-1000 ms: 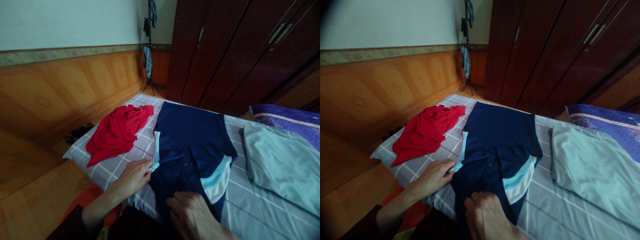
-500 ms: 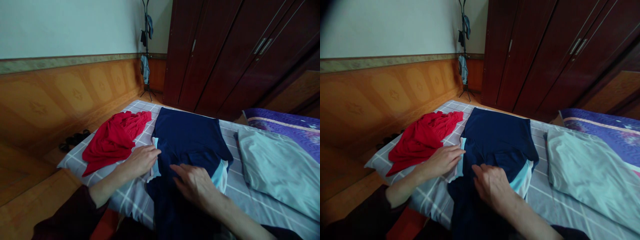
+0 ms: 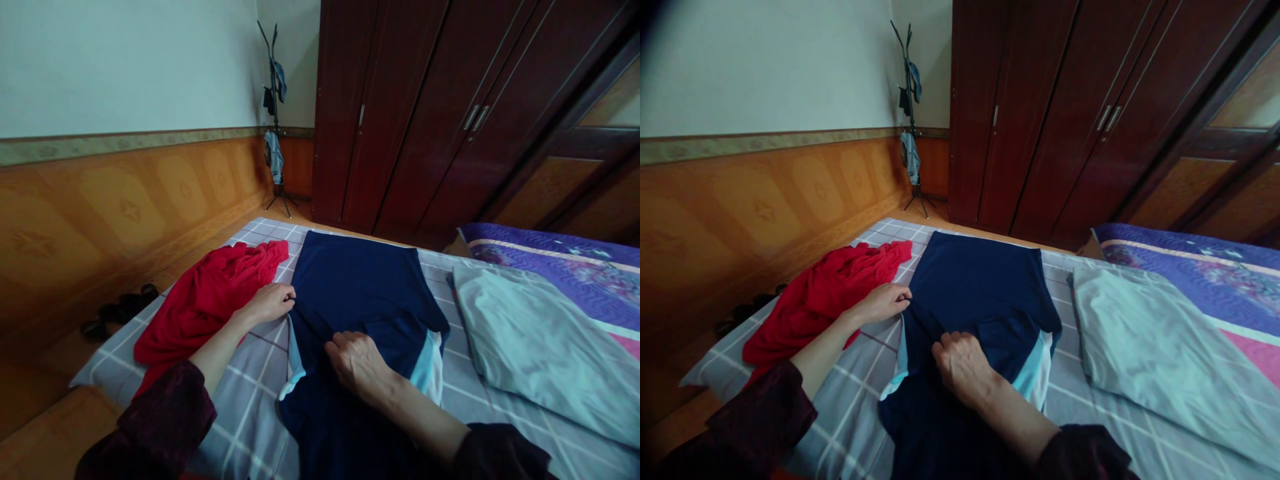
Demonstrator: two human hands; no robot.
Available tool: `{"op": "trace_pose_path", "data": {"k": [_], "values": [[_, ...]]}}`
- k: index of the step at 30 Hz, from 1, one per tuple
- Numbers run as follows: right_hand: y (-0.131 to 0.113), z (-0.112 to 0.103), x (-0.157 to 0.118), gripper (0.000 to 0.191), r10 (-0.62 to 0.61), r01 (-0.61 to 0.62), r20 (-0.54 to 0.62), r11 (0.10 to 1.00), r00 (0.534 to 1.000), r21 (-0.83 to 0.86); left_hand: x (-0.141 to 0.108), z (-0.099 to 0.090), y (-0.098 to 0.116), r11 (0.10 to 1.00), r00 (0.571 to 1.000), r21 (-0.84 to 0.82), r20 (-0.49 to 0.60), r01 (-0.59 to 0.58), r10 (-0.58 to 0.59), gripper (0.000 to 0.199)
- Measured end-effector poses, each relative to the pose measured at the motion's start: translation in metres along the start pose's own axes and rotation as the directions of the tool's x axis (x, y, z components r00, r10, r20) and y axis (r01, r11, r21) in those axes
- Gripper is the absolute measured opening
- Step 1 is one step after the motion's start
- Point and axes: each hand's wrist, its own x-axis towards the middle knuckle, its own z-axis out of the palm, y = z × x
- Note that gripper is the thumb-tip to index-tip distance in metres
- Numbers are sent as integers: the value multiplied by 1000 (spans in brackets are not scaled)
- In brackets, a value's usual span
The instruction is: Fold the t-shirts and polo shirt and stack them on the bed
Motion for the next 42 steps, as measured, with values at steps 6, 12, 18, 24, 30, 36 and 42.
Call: {"op": "trace_pose_path", "data": {"k": [6, 12, 18, 24, 30, 36, 42], "values": [[3, 2, -4, 13, 31, -31, -22, 1000, 999, -4, 2, 0, 6, 997, 1000, 75, 1, 31, -31, 11], [5, 1, -14, 10, 54, -53, -41, 998, 998, 14, -5, 10, 29, 980, 980, 189, -176, -55, 89, 19], [50, -11, -29, 14, 313, -314, -87, 949, 946, -4, -9, 47, 46, 933, 935, 166, -103, -320, 339, 43], [79, -17, -71, 21, 454, -458, -95, 889, 886, -25, -16, 47, 51, 928, 934, 144, -49, -345, 355, 54], [20, -18, -127, 29, 270, -237, -230, 958, 935, 161, -31, 37, 66, 898, 903, 124, -29, -423, 429, 54], [-26, -17, -174, 34, 265, -203, -182, 933, 947, 297, -89, 3, 86, 783, 794, -167, 0, -599, 608, 25], [-47, -2, -173, 44, 334, -280, -211, 927, 919, 248, -139, 17, 102, 824, 812, -182, 152, -537, 563, 45]]}}
